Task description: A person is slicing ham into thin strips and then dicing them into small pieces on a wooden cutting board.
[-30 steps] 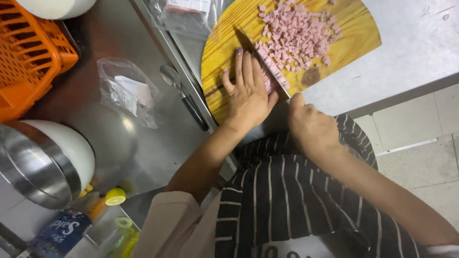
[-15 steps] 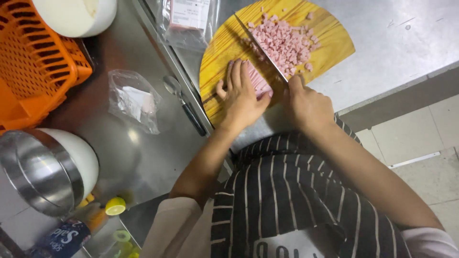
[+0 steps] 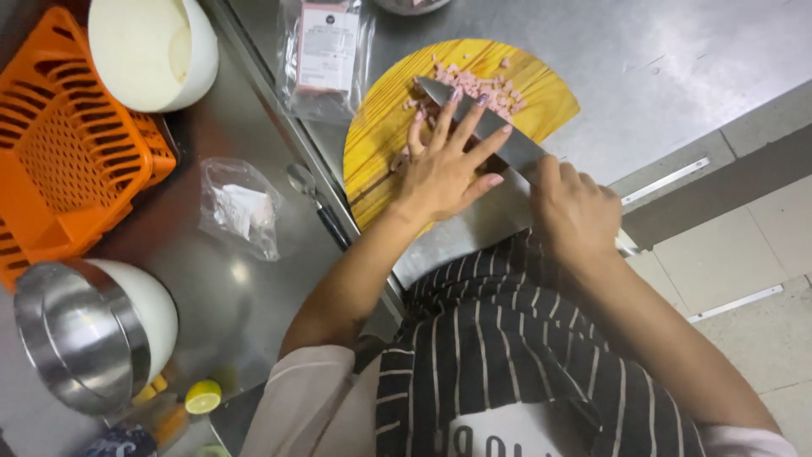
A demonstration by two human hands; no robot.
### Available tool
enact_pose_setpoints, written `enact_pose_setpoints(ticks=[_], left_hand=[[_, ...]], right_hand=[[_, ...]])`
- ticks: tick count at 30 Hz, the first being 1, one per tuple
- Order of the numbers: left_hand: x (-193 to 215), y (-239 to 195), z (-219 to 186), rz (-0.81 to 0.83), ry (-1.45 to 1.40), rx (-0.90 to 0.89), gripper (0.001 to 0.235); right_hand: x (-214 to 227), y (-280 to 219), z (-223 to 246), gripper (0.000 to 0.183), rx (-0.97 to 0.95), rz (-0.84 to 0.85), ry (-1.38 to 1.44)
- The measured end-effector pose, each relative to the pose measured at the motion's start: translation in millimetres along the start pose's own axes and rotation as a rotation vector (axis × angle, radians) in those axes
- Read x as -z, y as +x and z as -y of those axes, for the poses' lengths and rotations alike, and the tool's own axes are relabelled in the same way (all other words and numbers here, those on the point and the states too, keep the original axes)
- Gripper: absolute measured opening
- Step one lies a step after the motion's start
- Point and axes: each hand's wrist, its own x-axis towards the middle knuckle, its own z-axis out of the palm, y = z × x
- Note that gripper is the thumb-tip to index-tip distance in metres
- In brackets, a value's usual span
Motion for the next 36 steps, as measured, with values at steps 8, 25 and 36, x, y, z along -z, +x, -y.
enact_pose_setpoints(ticks=[8, 25, 36], left_hand=[[54, 39, 23, 0.376, 0.012, 0.082, 0.070], [19, -56, 15, -0.070, -0.344, 0.603, 0.103], [-8, -113, 40, -0.299, -0.512, 0.792, 0.104]], right_hand=[[37, -71, -50, 0.012, -0.179, 0.237, 0.089], [58, -10, 33, 0.016, 0.086, 0.598, 0.423], [25, 0, -21, 0.023, -0.211, 0.650, 0.595]])
